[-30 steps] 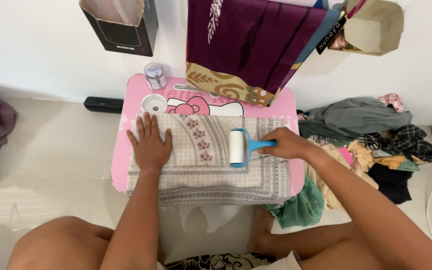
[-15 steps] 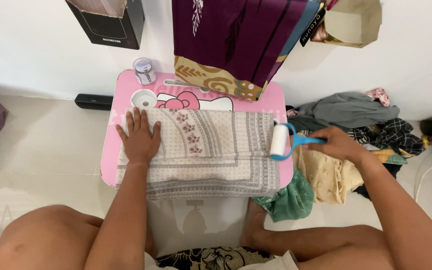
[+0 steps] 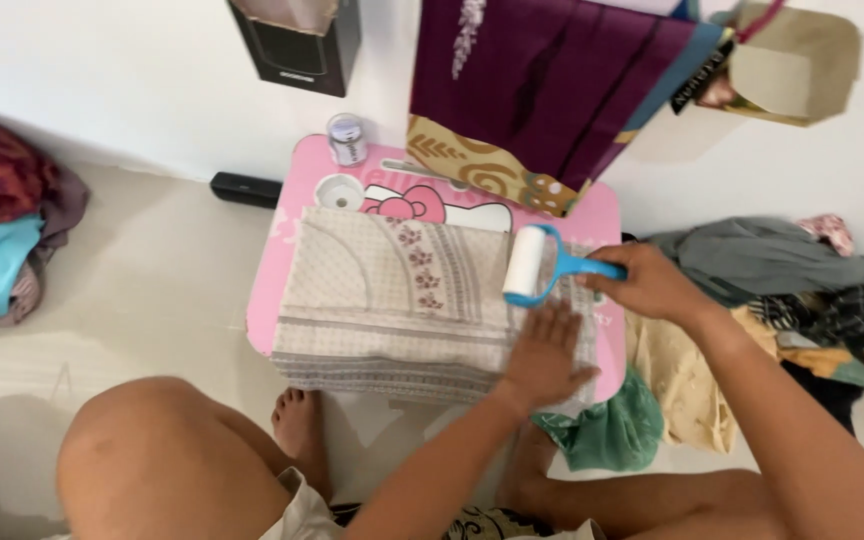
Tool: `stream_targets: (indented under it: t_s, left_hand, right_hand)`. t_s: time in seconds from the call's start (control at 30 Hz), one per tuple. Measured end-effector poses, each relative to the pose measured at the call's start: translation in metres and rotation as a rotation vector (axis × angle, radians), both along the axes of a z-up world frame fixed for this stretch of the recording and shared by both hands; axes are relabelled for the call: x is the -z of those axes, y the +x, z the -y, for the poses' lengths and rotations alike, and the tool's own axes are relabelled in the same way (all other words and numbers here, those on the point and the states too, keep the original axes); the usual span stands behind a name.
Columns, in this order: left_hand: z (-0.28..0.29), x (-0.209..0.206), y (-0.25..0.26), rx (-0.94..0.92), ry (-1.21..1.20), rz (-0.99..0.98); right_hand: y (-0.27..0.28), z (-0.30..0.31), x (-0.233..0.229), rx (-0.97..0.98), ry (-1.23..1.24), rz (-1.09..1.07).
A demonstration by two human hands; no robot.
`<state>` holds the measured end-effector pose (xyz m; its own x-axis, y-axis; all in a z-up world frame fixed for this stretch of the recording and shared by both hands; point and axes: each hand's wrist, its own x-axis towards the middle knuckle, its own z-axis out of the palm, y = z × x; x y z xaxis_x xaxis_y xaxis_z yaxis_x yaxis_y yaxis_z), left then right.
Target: Folding a hijab on a small table and then cleaning it with a lint roller
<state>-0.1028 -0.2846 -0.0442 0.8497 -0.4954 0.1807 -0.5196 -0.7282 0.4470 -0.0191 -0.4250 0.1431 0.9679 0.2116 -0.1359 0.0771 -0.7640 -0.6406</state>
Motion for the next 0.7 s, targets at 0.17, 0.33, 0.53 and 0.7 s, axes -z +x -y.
stream_targets:
  t_s: [0.17,0.33,0.53,0.7]
  left_hand:
    - [0.015,-0.008,-0.025,-0.049,-0.011,0.048]
    - [0.018,0.01,-0.023,0.064,-0.076,0.017]
    - [0.019,0.011,-0.024,0.1,-0.052,-0.024]
    - [0.004,-0.009,-0.018,0.138,-0.117,-0.128]
  right_hand:
    - [0.004,-0.036,0.024,-0.14,-0.183,-0.158]
    - [-0.003,-0.102,-0.001,-0.182,-0.42,-0.298]
    - [0.002,-0.183,-0.004,-0.295,-0.467,-0.27]
    - [0.003,-0.261,0.005,-0.365,-0.42,-0.224]
